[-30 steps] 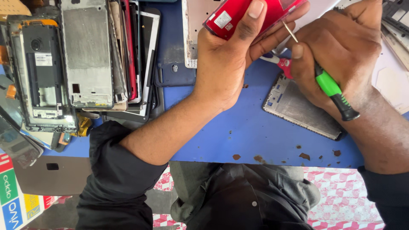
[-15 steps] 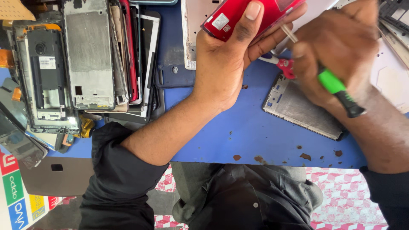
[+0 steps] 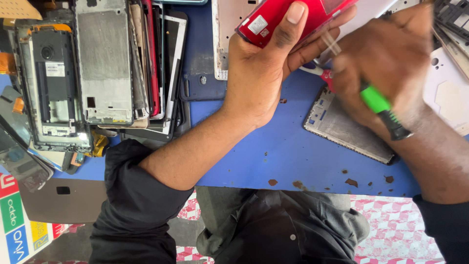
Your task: The person uses a green-handled screwdriver to pry and unscrew the back cover of a red smartphone. They rotate the phone to access different screw locations and continue prying along the edges to separate the back panel.
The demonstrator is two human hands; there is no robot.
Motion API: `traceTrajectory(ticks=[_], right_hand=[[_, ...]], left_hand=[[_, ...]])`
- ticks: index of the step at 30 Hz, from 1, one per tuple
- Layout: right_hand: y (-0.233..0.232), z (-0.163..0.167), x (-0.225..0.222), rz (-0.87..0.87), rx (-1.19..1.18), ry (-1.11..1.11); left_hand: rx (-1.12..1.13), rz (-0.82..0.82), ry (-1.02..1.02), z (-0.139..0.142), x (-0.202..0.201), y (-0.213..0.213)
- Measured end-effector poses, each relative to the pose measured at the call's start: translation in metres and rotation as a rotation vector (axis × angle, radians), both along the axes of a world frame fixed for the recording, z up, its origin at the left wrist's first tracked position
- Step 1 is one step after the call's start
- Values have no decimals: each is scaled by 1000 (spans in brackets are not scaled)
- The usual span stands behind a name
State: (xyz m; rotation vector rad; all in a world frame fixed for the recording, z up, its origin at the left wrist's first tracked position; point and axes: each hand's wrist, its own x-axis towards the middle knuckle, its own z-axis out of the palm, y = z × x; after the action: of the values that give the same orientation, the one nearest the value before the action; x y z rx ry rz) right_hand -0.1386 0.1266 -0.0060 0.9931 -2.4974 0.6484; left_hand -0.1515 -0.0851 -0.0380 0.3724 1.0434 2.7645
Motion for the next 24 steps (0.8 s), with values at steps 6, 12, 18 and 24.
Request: traceTrajectory(ticks=[6,12,18,24], right_hand=[[0,1,-4,18,-17,51],[0,4,-5,2,-43,-30],[0,3,-8,-20,-48,44],[-2,6,-6,29,-16,63]], left_hand=[[0,-8,-3,3,2,-1],[20,-17,5,4,2,-2],[18,-28,-10,4,3,-2],[-19,10,-29,5,2,-1]])
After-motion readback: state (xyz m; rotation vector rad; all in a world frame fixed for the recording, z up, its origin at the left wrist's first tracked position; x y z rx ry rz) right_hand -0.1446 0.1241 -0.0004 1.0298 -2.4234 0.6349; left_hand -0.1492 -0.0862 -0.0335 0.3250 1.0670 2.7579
